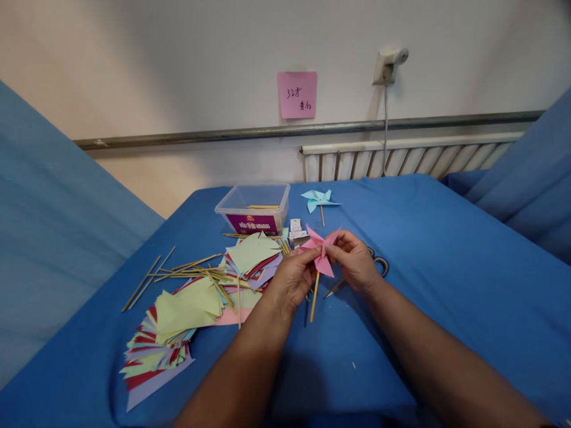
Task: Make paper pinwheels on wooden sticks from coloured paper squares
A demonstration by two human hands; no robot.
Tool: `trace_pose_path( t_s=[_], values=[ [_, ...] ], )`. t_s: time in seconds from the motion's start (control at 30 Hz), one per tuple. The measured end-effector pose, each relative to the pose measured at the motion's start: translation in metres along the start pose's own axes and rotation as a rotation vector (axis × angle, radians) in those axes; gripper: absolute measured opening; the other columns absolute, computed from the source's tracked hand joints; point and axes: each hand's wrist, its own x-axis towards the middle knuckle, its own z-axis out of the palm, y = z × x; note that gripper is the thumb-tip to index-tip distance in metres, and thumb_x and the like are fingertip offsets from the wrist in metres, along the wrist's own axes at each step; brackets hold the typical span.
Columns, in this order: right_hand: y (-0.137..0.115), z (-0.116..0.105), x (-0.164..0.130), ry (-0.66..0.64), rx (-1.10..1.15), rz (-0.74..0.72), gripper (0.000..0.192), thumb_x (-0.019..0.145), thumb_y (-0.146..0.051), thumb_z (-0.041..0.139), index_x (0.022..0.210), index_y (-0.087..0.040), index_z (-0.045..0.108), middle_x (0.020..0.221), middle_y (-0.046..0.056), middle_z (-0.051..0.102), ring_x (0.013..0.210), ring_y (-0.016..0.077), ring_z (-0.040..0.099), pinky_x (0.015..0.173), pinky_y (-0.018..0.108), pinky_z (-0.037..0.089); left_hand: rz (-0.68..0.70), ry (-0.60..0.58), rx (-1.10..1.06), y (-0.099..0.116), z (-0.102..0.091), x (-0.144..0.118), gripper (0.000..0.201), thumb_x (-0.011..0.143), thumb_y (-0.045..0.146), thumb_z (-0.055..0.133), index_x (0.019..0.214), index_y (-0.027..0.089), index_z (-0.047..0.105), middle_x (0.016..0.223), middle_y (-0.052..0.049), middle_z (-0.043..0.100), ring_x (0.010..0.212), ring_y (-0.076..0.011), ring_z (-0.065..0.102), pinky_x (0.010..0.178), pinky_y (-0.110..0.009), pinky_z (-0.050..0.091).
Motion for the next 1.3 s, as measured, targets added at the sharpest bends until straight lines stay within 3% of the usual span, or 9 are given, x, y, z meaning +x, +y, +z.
trace_pose_path(
  t_s=[0.27, 0.7, 0.97, 1.1, 1.3],
  values=[
    [0.000, 0.001, 0.001, 0.027, -0.060, -0.018, 0.026, 0.072, -0.041, 0.073, 0.082, -0.021, 0.059, 0.065, -0.004, 0.055, 0.054, 0.0097, 0.046, 0.053, 0.023, 0.038, -0.008, 0.008, 0.015, 0.000, 0.001, 0.000, 0.017, 0.059, 0.011, 0.076, 0.074, 0.012, 0.068, 0.065, -0.003, 0.066, 0.056, -0.0116, 0.058, 0.061, -0.024, 0.046],
    [-0.006, 0.001, 0.000, 0.029, 0.143, 0.094, 0.025, 0.076, -0.043, 0.069, 0.073, -0.019, 0.060, 0.058, -0.004, 0.049, 0.053, 0.0092, 0.043, 0.054, 0.023, 0.036, 0.068, -0.085, 0.077, -0.001, -0.003, 0.002, 0.018, 0.064, 0.016, 0.075, 0.080, 0.009, 0.070, 0.070, -0.005, 0.068, 0.061, -0.0118, 0.060, 0.064, -0.023, 0.046],
    [0.001, 0.000, 0.001, -0.009, 0.117, 0.086, 0.032, 0.071, -0.039, 0.074, 0.095, -0.020, 0.064, 0.067, -0.003, 0.056, 0.056, 0.0092, 0.049, 0.055, 0.022, 0.040, 0.058, 0.020, 0.018, 0.003, 0.004, -0.002, 0.019, 0.059, 0.012, 0.077, 0.076, 0.011, 0.069, 0.068, -0.003, 0.068, 0.060, -0.0109, 0.061, 0.063, -0.022, 0.047],
    [0.005, 0.001, 0.002, -0.044, 0.033, 0.015, 0.035, 0.064, -0.033, 0.080, 0.093, -0.022, 0.063, 0.072, -0.003, 0.060, 0.063, 0.0112, 0.054, 0.058, 0.023, 0.044, -0.008, 0.031, -0.027, 0.004, 0.004, -0.003, 0.021, 0.061, 0.008, 0.075, 0.080, 0.011, 0.069, 0.073, -0.003, 0.070, 0.063, -0.0113, 0.062, 0.066, -0.021, 0.047],
    [0.003, 0.006, 0.001, 0.015, 0.028, -0.015, 0.029, 0.064, -0.034, 0.080, 0.084, -0.023, 0.061, 0.075, -0.003, 0.064, 0.066, 0.0126, 0.057, 0.060, 0.025, 0.048, 0.000, 0.028, -0.036, 0.000, 0.002, -0.001, 0.024, 0.062, 0.009, 0.076, 0.085, 0.010, 0.069, 0.075, -0.003, 0.069, 0.065, -0.0097, 0.062, 0.068, -0.020, 0.047]
  ],
)
